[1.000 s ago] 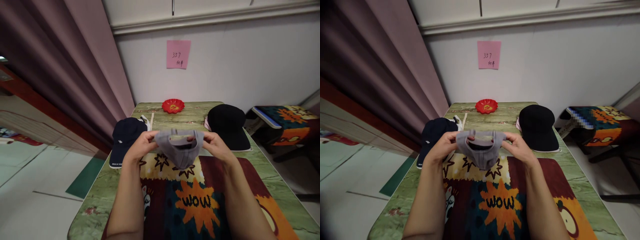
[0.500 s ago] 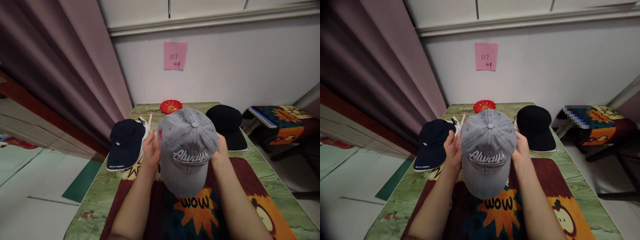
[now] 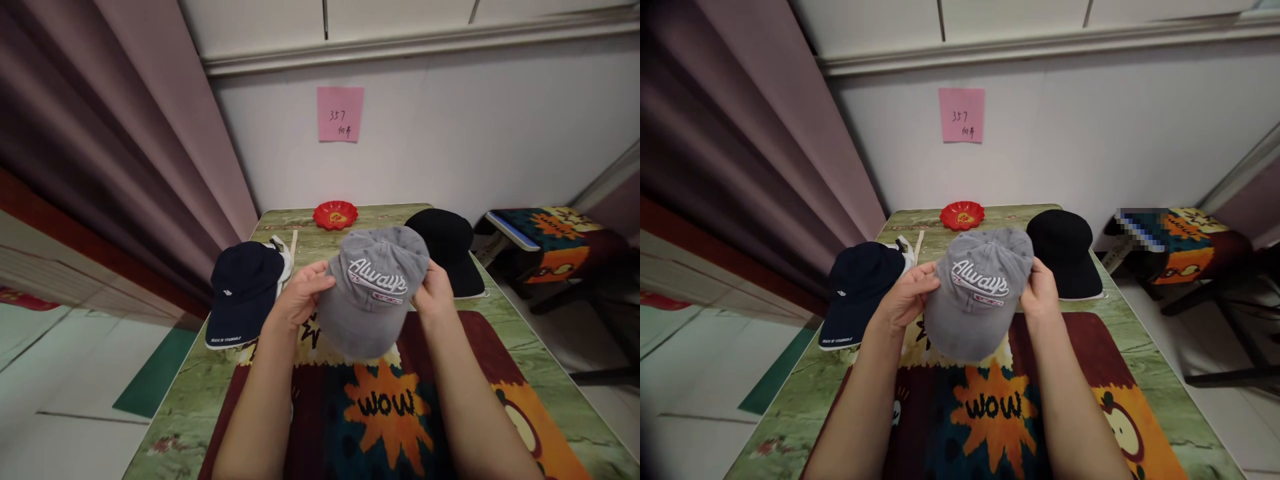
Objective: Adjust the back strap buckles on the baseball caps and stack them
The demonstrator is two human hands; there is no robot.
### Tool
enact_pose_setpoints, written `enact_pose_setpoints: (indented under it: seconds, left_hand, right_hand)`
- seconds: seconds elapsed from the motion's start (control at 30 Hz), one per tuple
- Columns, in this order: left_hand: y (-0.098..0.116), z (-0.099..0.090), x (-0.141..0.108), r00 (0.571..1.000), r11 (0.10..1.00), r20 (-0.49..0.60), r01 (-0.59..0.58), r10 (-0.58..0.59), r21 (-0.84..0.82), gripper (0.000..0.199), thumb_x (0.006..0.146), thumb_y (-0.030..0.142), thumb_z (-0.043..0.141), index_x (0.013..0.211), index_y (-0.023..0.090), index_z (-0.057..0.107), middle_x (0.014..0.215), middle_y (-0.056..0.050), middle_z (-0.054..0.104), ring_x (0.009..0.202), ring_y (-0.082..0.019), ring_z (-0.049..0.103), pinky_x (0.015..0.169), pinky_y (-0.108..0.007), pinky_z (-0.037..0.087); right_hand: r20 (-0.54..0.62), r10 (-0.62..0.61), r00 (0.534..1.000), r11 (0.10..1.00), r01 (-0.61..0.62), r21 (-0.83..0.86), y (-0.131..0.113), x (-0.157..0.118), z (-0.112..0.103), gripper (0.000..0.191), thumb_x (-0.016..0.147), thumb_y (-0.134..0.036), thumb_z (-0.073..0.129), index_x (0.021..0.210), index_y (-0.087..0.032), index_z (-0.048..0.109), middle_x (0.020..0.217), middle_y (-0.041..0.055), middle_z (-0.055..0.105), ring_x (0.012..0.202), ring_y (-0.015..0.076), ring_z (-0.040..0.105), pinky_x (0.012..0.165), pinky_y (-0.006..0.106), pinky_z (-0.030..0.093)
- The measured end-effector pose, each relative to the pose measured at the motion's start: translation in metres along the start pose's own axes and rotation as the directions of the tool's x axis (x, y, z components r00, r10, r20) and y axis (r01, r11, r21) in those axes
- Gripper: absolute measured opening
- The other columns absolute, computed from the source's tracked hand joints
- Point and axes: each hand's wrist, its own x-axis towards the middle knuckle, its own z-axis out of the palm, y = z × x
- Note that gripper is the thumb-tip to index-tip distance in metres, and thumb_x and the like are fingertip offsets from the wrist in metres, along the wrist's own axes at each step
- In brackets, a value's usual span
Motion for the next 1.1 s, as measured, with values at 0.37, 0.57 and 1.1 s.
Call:
enact_pose_setpoints:
  seconds: [0.37, 0.57, 1.1]
  left_hand:
    - [-0.005, 0.008, 0.019, 0.867, 0.927, -0.423, -0.348, 0.262, -0.139, 0.027, 0.082, 0.019, 0.072, 0.108, 0.021, 0.066, 0.121, -0.005, 0.075, 0.113, -0.017, 0.07, 0.095, -0.025, 0.057]
    - [-0.009, 0.011, 0.015, 0.959, 0.996, -0.271, -0.068, 0.082, 0.062, 0.03, 0.076, 0.031, 0.082, 0.092, 0.014, 0.063, 0.091, -0.008, 0.077, 0.077, -0.019, 0.075, 0.072, -0.031, 0.062]
    - [-0.009, 0.019, 0.011, 0.986, 0.921, -0.126, -0.053, 0.11, 0.387, 0.035, 0.078, 0.043, 0.079, 0.097, 0.016, 0.069, 0.091, -0.01, 0.079, 0.074, -0.017, 0.072, 0.074, -0.031, 0.057]
  right_hand:
    - [0.138, 0.259, 0.956, 0.959, -0.238, -0.154, 0.003, -0.037, 0.049, 0.038, 0.067, -0.041, 0.092, 0.09, -0.018, 0.071, 0.081, 0.0019, 0.076, 0.064, 0.0131, 0.07, 0.057, 0.022, 0.06]
    - [0.032, 0.046, 0.998, 0.988, -0.04, -0.148, -0.001, -0.028, 0.04, 0.038, 0.068, -0.038, 0.09, 0.096, -0.019, 0.073, 0.084, -0.0003, 0.076, 0.06, 0.0106, 0.062, 0.05, 0.02, 0.05]
    - [-0.745, -0.316, 0.588, 0.948, 0.167, -0.271, -0.028, 0.026, -0.116, 0.025, 0.072, -0.033, 0.074, 0.081, -0.022, 0.053, 0.069, -0.0053, 0.059, 0.056, 0.0121, 0.054, 0.048, 0.025, 0.048]
